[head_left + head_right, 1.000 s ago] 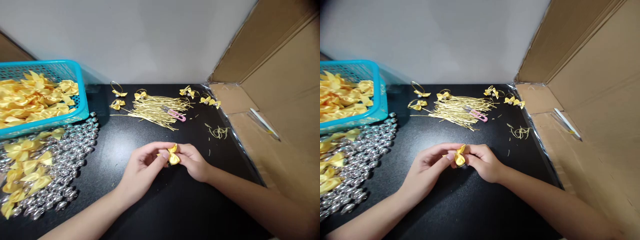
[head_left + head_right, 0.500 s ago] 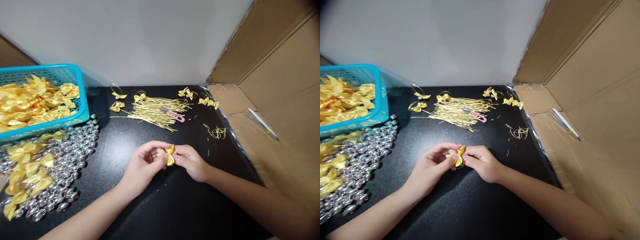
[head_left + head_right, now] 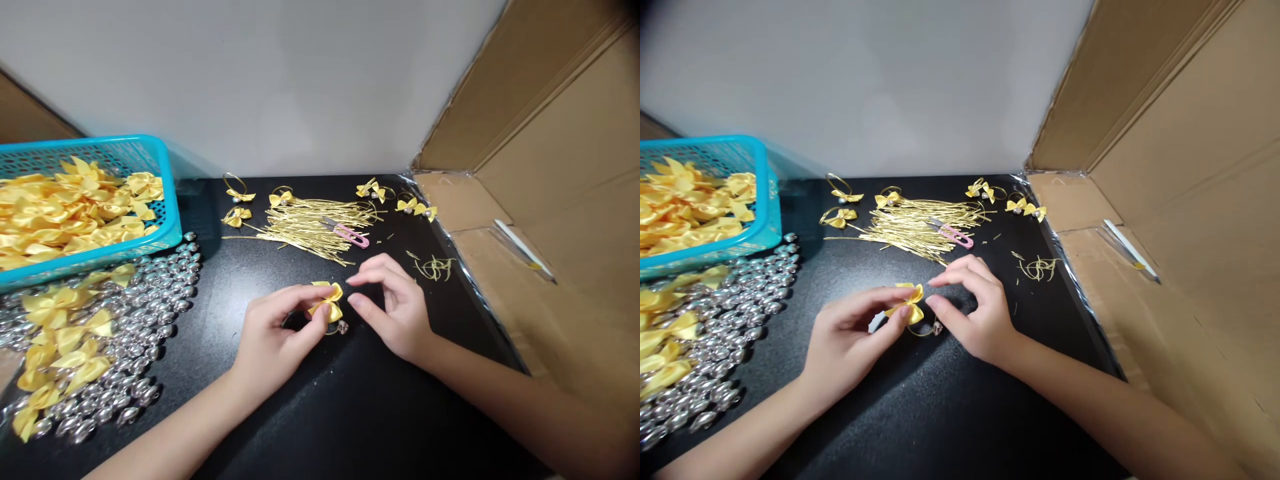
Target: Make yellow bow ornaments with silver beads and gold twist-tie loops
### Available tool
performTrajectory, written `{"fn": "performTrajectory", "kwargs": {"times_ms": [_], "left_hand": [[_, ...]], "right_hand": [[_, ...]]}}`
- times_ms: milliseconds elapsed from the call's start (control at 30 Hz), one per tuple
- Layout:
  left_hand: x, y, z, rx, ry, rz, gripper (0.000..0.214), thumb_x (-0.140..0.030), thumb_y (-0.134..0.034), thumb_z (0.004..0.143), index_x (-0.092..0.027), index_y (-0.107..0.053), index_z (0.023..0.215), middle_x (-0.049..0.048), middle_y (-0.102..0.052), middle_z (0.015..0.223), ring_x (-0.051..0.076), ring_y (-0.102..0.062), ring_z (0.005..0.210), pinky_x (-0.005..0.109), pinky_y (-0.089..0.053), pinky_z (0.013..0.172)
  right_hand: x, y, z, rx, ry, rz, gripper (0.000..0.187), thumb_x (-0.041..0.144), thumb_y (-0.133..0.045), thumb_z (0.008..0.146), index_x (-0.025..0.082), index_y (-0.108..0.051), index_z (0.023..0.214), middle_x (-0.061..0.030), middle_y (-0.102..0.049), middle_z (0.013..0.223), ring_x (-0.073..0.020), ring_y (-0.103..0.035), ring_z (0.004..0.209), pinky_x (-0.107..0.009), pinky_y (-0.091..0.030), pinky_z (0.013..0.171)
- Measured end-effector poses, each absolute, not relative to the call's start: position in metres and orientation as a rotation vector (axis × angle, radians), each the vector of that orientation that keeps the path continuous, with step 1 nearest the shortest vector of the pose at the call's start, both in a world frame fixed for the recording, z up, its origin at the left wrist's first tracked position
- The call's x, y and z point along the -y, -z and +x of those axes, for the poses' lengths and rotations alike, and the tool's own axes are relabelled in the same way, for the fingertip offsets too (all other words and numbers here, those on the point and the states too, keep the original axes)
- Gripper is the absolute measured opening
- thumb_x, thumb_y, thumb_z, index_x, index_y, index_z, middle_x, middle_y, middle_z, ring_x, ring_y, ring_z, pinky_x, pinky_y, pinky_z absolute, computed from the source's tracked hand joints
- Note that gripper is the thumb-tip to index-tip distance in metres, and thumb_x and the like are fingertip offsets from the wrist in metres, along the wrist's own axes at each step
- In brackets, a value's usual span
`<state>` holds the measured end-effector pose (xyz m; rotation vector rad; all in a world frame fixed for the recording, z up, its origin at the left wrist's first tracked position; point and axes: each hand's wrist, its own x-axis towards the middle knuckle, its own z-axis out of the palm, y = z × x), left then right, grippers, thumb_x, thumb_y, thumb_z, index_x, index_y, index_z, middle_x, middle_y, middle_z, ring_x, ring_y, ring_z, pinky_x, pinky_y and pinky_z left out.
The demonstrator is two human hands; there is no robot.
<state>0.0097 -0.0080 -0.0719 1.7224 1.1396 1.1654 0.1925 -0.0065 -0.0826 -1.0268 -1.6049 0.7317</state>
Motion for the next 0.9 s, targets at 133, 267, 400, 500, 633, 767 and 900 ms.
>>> {"fn": "performTrajectory", "kwargs": {"times_ms": [133, 267, 400, 500, 633, 767, 900], "left_hand": [[0.012, 0.07, 0.011, -1.104, -1.183, 1.96, 0.025, -0.01, -0.065, 0.079, -0.014, -0.068, 0.104, -0.0005, -0.072, 0.071, 0.007, -0.065, 0.059, 0.016, -0.054, 0.063], [0.014, 0.068, 0.011, -1.122, -1.177, 2.039, 0.026, -0.009, -0.064, 0.08, -0.013, -0.066, 0.106, -0.0026, -0.07, 0.068, 0.006, -0.062, 0.057, 0.015, -0.052, 0.062], [0.012, 0.068, 0.012, -1.154, -1.127, 1.996, 0.02, -0.013, -0.065, 0.08, -0.014, -0.069, 0.1, 0.0005, -0.074, 0.074, 0.008, -0.065, 0.06, 0.017, -0.053, 0.061], [0.01, 0.065, 0.013, -1.213, -1.038, 1.909, 0.013, -0.017, -0.066, 0.079, -0.016, -0.074, 0.09, 0.0029, -0.077, 0.079, 0.011, -0.067, 0.06, 0.019, -0.053, 0.057], [0.009, 0.06, 0.015, -1.264, -0.882, 1.734, 0.013, -0.023, -0.066, 0.078, -0.018, -0.078, 0.083, 0.0008, -0.074, 0.063, 0.01, -0.058, 0.048, 0.018, -0.045, 0.046], [0.006, 0.061, 0.014, -1.258, -0.774, 1.595, 0.017, -0.028, -0.067, 0.077, -0.017, -0.079, 0.084, 0.0, -0.068, 0.056, 0.01, -0.053, 0.047, 0.018, -0.04, 0.045], [0.001, 0.063, 0.012, -1.219, -0.738, 1.534, 0.019, -0.028, -0.067, 0.077, -0.017, -0.079, 0.086, -0.0002, -0.067, 0.058, 0.008, -0.049, 0.048, 0.018, -0.038, 0.047]], "right_hand": [[0.011, 0.075, 0.187, 1.747, -0.541, -0.993, 0.01, 0.016, -0.073, 0.077, 0.019, -0.07, 0.087, -0.0025, -0.061, 0.078, -0.0151, -0.056, 0.077, -0.031, -0.047, 0.071], [0.011, 0.074, 0.185, 1.804, -0.529, -0.987, 0.006, 0.014, -0.071, 0.08, 0.019, -0.072, 0.083, -0.0029, -0.063, 0.078, -0.0146, -0.055, 0.078, -0.031, -0.047, 0.072], [0.007, 0.075, 0.186, 1.788, -0.647, -0.985, 0.009, 0.012, -0.068, 0.082, 0.02, -0.072, 0.08, -0.0023, -0.064, 0.081, -0.0146, -0.055, 0.083, -0.031, -0.048, 0.075], [0.004, 0.076, 0.187, 1.767, -0.645, -0.959, 0.012, 0.011, -0.068, 0.082, 0.022, -0.071, 0.079, -0.0018, -0.064, 0.08, -0.0162, -0.054, 0.086, -0.034, -0.047, 0.079], [0.004, 0.08, 0.186, 1.705, -0.754, -0.961, 0.011, 0.014, -0.07, 0.08, 0.025, -0.072, 0.077, -0.0015, -0.065, 0.08, -0.0176, -0.055, 0.087, -0.036, -0.048, 0.081], [0.002, 0.086, 0.184, 1.654, -0.869, -0.983, 0.01, 0.015, -0.071, 0.079, 0.024, -0.072, 0.075, -0.0014, -0.065, 0.08, -0.0173, -0.056, 0.087, -0.036, -0.047, 0.081], [-0.003, 0.089, 0.183, 1.595, -0.994, -0.969, 0.007, 0.016, -0.071, 0.078, 0.021, -0.073, 0.075, -0.0015, -0.064, 0.081, -0.0152, -0.057, 0.085, -0.034, -0.046, 0.082]]}}
